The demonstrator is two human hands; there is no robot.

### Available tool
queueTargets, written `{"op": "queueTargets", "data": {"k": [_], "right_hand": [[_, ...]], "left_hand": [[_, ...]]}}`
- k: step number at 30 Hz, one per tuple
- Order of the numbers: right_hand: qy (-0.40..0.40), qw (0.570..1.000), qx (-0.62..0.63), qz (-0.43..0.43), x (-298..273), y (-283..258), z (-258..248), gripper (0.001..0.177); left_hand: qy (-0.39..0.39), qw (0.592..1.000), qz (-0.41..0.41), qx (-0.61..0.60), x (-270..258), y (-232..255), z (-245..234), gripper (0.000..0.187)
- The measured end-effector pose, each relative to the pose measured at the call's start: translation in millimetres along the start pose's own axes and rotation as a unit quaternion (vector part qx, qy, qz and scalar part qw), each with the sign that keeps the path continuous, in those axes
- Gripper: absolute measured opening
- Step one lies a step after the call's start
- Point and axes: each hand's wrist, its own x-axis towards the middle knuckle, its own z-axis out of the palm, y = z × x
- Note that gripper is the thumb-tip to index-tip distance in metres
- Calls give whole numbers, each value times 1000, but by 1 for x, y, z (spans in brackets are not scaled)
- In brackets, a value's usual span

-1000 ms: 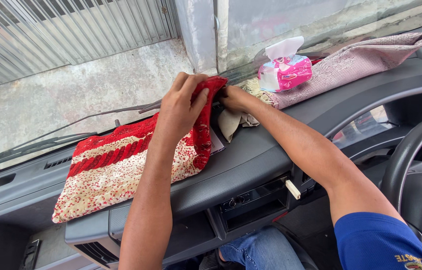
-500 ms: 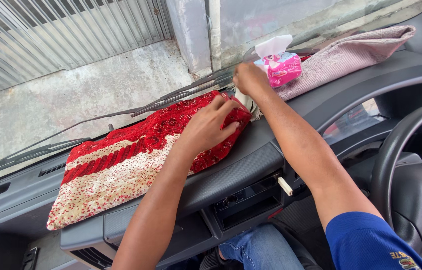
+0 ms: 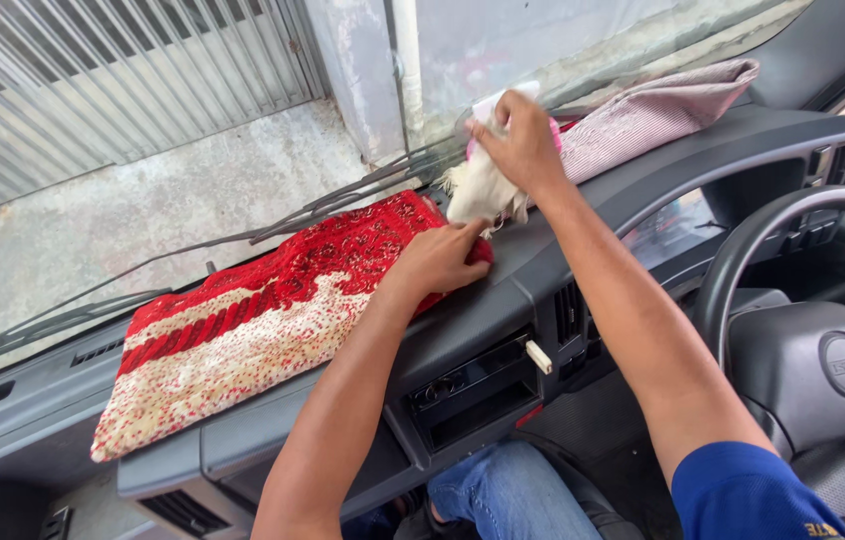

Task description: The person cleans the interior dashboard of a vehicle using a cloth, wiping the surfaces around the steering wheel and controls.

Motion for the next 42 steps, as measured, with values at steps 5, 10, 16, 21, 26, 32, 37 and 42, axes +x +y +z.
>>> {"op": "queueTargets", "data": {"k": [5,10,16,21,26,32,37,42], "right_hand": [[-87,995,50,19,-35,24,23,43],[-208,972,-86,-61,-53,-9,7,54],[-288,938,-190,-36,-85,-25,10,49],[-406,905,-87,-91,-94,-55,13,42],[-563,819,102,-46,-82,-80,-35,38],[-485,829,-276,15,-20,-2,-89,40],[-208,941,-259,-65,-23,51,-134,42],[-86,980,-173,-51,-41,59,-117,48]], "left_hand": [[145,957,84,-236,-12,-67,-28,41],[181,939,-47,-288,-31,-77,-57,33],[221,946,-106,-213,-40,-81,-64,30],[220,951,-84,-199,-35,-82,-61,32],[201,954,-73,-208,-36,-79,-62,34],[148,974,-59,-163,-31,-87,-50,35],[254,963,51,74,-20,-75,-31,34],[221,955,102,172,26,-20,2,26]]}}
